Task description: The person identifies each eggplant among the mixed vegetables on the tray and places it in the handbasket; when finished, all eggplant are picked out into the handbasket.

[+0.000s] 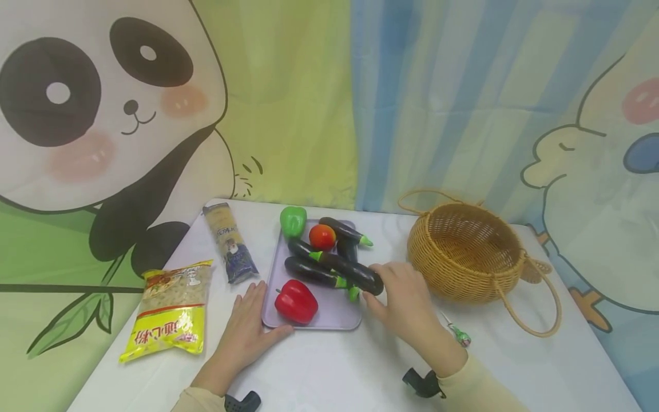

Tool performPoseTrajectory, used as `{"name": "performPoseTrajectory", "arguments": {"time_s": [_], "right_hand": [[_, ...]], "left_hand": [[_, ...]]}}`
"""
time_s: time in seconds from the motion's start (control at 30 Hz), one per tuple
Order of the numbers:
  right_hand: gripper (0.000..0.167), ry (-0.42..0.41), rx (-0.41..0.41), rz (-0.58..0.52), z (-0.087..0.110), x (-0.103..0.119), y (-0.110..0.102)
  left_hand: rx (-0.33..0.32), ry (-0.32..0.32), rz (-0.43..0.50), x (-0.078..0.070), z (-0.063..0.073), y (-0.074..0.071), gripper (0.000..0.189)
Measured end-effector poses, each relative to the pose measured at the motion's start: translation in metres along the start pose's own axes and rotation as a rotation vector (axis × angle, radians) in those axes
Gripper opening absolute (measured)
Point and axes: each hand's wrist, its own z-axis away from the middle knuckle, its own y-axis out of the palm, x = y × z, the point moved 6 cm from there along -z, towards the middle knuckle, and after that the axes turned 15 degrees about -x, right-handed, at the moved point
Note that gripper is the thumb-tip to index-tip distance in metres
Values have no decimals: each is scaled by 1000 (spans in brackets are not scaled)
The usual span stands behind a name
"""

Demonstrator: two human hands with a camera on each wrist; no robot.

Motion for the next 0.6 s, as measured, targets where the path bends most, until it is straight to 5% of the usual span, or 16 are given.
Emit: {"name": "performPoseTrajectory", "arguments": {"time_s": [0.3, 0.6], "right_hand": [[50, -15, -137, 2, -16, -19, -35], [47, 75, -211, -8, -28, -55, -72]], "left_hand": [[-16, 10, 4, -2, 0, -3, 122], [-16, 18, 1, -3, 0, -4, 122]]}}
